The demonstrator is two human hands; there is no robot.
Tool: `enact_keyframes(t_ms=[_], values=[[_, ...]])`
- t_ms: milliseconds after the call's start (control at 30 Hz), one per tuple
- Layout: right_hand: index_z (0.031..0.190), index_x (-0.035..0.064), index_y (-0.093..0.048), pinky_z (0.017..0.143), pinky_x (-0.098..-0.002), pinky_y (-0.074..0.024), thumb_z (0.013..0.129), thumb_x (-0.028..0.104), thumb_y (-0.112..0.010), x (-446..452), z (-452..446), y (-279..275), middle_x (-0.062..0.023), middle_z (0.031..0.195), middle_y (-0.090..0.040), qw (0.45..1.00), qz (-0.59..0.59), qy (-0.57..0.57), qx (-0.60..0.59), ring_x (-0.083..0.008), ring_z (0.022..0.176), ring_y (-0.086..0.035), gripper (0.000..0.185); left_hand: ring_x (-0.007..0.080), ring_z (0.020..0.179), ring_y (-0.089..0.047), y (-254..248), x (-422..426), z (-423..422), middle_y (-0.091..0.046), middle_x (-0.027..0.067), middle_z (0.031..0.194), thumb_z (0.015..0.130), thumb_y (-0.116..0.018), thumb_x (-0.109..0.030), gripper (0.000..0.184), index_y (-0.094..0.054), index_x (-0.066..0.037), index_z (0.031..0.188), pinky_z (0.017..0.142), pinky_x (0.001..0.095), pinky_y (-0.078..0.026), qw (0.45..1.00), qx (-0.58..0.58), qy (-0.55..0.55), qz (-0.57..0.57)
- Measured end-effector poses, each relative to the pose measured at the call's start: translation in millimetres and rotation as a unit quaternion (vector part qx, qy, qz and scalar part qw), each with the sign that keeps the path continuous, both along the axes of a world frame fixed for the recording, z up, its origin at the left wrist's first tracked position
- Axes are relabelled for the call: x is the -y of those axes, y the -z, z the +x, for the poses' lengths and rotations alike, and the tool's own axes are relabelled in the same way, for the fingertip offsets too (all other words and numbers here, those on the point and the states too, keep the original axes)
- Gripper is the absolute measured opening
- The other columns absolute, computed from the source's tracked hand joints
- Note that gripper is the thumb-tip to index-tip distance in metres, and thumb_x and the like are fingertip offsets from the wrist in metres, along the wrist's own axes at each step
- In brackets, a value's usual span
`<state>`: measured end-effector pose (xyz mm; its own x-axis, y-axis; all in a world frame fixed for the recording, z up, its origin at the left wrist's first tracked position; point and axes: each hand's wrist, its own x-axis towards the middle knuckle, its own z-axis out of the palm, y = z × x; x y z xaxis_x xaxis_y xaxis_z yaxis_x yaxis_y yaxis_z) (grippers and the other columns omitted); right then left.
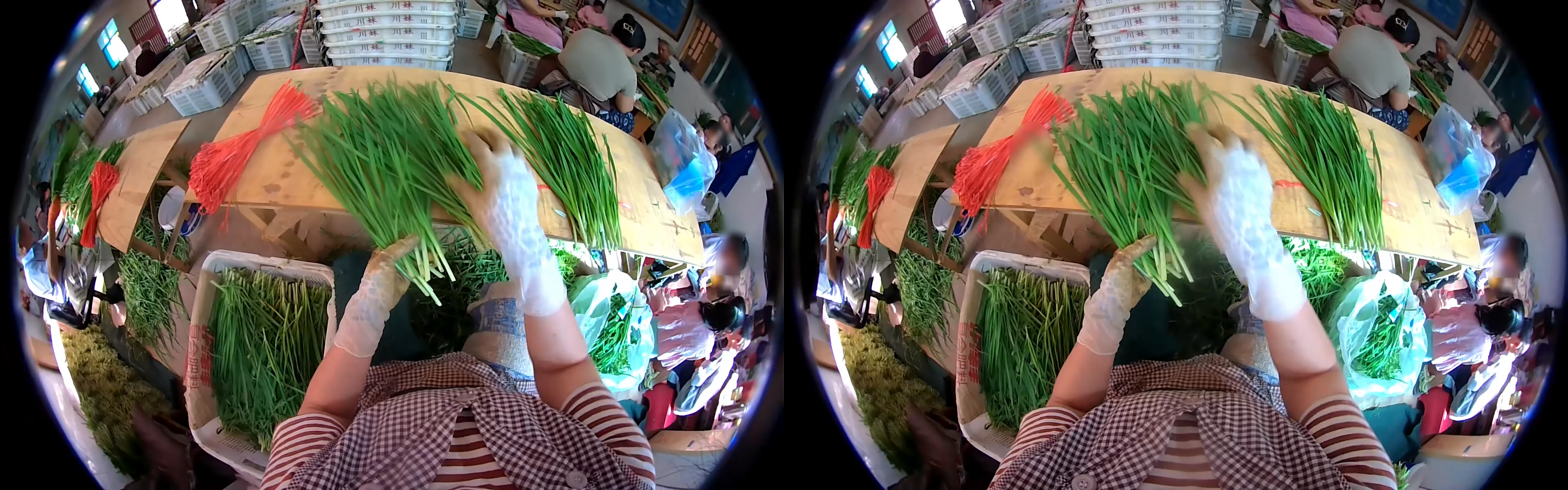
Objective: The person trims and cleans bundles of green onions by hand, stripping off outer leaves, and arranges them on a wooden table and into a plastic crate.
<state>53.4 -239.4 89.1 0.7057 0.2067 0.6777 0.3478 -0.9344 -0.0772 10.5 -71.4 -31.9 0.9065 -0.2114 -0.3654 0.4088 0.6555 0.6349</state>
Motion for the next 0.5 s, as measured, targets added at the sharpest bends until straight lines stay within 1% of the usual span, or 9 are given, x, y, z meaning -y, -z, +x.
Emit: enact_keyframes(t_ms=[67,133,200,233,300,400,433,467,500], values=[[0.111,0.014,-0.064,0.077,-0.0405,-0.0507,0.077,0.026,-0.07,-23.7,35.9,-13.1,-0.0116,0.098,-0.065,0.99,0.069,-0.12,0.008,-0.0318,0.084,-0.064,0.035,0.0233,0.088,-0.066,7.9,-0.1,0.2,-0.065,0.0117,0.101,0.09,-0.057,-0.011,0.027,-0.059,0.002,0.113,0.076,0.0381,-0.057,1.0,0.026,0.008,-0.015],[0.092,0.0123,-0.071,0.076,-0.0431,-0.0502,0.08,0.026,-0.066,-51.8,73.8,-16.2,-0.0101,0.087,-0.067,0.977,0.092,-0.191,-0.034,-0.0302,0.083,-0.064,0.019,0.0231,0.088,-0.065,20.5,0.9,3.5,-0.065,0.0122,0.102,0.09,-0.057,-0.008,0.024,-0.059,0.001,0.112,0.075,0.037,-0.058,0.998,0.017,0.001,-0.056],[0.09,0.0124,-0.072,0.077,-0.042,-0.0507,0.08,0.027,-0.065,-73.7,119.8,-6.6,-0.0126,0.084,-0.068,0.987,0.023,-0.146,-0.065,-0.0301,0.083,-0.065,0.02,0.0228,0.085,-0.065,25.1,2.2,6.0,-0.065,0.0113,0.1,0.088,-0.058,-0.002,0.021,-0.06,0.001,0.109,0.072,0.0364,-0.058,0.995,0.0,-0.006,-0.101],[0.091,0.0137,-0.073,0.078,-0.0416,-0.0508,0.079,0.028,-0.065,-80.2,140.3,-2.3,-0.0129,0.085,-0.068,0.987,0.001,-0.124,-0.104,-0.0303,0.084,-0.065,0.02,0.023,0.085,-0.065,17.1,2.2,3.1,-0.065,0.0113,0.101,0.087,-0.058,-0.002,0.021,-0.06,0.001,0.108,0.072,0.0362,-0.058,0.996,-0.023,-0.026,-0.087],[0.094,0.0161,-0.073,0.08,-0.0407,-0.051,0.079,0.028,-0.065,-92.6,171.6,2.1,-0.0135,0.087,-0.069,0.98,-0.043,-0.079,-0.18,-0.0306,0.085,-0.066,0.021,0.0232,0.085,-0.065,24.7,0.7,4.0,-0.065,0.0115,0.101,0.087,-0.059,-0.001,0.021,-0.06,0.001,0.109,0.073,0.0364,-0.058,0.995,-0.025,-0.017,-0.093],[0.095,0.0205,-0.073,0.083,-0.0394,-0.0511,0.079,0.029,-0.064,-108.2,187.4,1.1,-0.0132,0.094,-0.069,0.958,-0.128,-0.166,-0.196,-0.0299,0.09,-0.065,0.02,0.023,0.088,-0.065,30.6,0.1,6.6,-0.065,0.0125,0.101,0.087,-0.059,-0.001,0.021,-0.059,0.002,0.108,0.075,0.0365,-0.058,0.994,-0.008,-0.01,-0.11],[0.097,0.0144,-0.073,0.083,-0.0393,-0.0515,0.082,0.024,-0.06,-110.9,185.8,3.5,-0.0143,0.099,-0.069,0.953,-0.162,-0.178,-0.182,-0.0294,0.094,-0.065,0.022,0.0229,0.088,-0.065,29.2,-1.3,5.0,-0.065,0.0126,0.101,0.088,-0.059,-0.001,0.021,-0.059,0.003,0.108,0.075,0.0363,-0.058,0.994,-0.006,-0.001,-0.111],[0.096,0.0119,-0.073,0.082,-0.0394,-0.0516,0.082,0.022,-0.059,-114.3,191.1,10.1,-0.0148,0.099,-0.069,0.945,-0.221,-0.144,-0.194,-0.0294,0.095,-0.065,0.022,0.0228,0.088,-0.065,25.4,-2.2,3.4,-0.065,0.0128,0.101,0.088,-0.059,-0.001,0.02,-0.059,0.003,0.108,0.076,0.0361,-0.059,0.994,-0.003,0.009,-0.111],[0.096,0.0094,-0.072,0.082,-0.0394,-0.0517,0.082,0.02,-0.058,-118.2,195.4,17.8,-0.0153,0.099,-0.069,0.932,-0.279,-0.108,-0.205,-0.0294,0.095,-0.065,0.023,0.0283,0.092,-0.066,36.2,-1.3,5.3,-0.063,0.0161,0.109,0.088,-0.059,-0.006,0.03,-0.055,0.003,0.117,0.08,0.0424,-0.058,0.996,0.013,0.014,-0.091]])
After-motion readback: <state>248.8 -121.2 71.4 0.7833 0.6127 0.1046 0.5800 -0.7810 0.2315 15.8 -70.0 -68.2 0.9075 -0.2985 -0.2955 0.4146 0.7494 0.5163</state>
